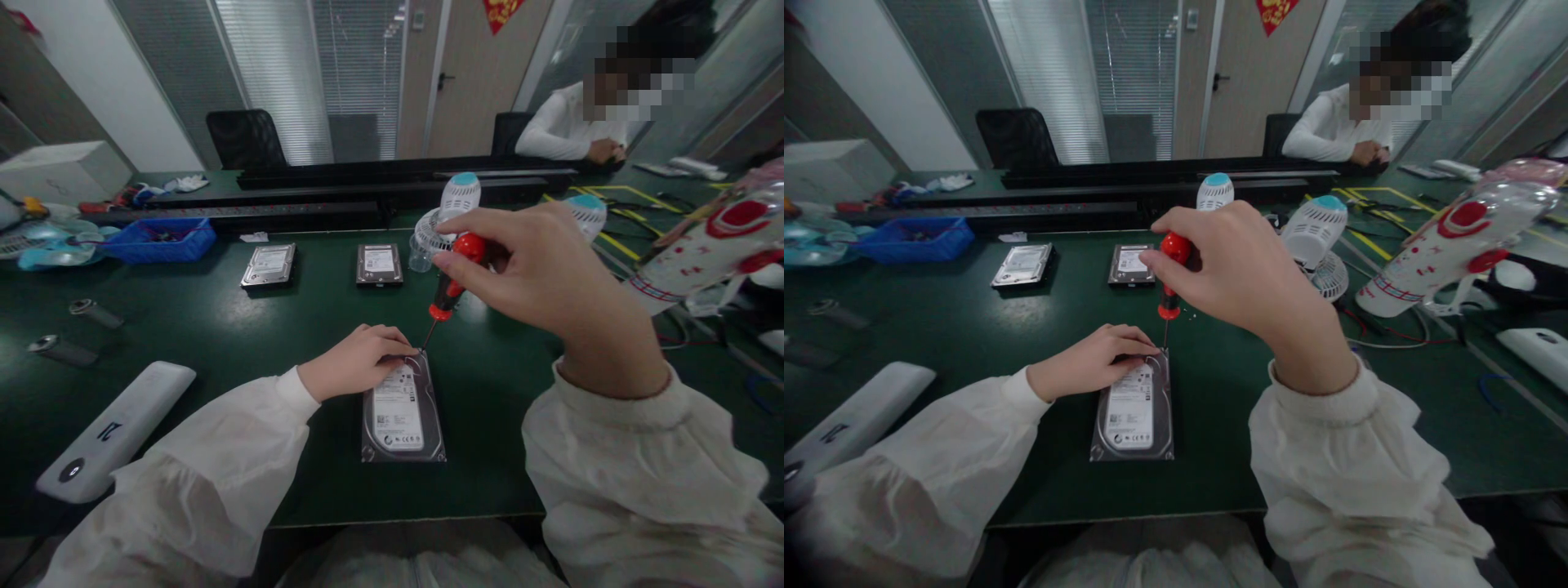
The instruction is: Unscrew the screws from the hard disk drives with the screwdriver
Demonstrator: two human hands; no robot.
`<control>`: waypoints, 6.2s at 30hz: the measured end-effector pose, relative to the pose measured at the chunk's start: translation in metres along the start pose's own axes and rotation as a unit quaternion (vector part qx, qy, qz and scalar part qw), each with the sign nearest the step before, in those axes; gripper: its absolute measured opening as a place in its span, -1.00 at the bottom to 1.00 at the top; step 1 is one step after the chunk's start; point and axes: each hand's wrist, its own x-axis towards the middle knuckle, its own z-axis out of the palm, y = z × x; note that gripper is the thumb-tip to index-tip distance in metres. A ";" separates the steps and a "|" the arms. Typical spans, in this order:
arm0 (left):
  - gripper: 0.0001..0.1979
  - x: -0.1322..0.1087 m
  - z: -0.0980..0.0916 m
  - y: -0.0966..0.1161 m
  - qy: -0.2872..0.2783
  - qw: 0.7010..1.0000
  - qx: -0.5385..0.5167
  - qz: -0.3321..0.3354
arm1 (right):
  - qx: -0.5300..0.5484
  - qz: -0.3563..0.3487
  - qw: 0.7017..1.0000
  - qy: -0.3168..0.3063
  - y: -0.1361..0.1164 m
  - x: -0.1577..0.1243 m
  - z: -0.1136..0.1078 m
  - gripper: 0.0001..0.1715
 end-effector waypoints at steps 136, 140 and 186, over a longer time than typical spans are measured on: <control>-0.73 -0.025 -0.007 -0.009 0.048 0.993 -0.010 -0.108 | 0.113 -0.043 0.991 -0.052 0.000 0.005 0.001 -0.62; -0.73 -0.025 -0.005 -0.011 0.046 0.993 -0.008 -0.106 | 0.019 -0.005 1.000 -0.022 -0.001 0.004 0.003 -0.48; -0.72 -0.024 -0.004 -0.009 0.044 0.991 -0.019 -0.122 | 0.072 -0.044 0.996 -0.041 0.002 0.003 0.007 -0.50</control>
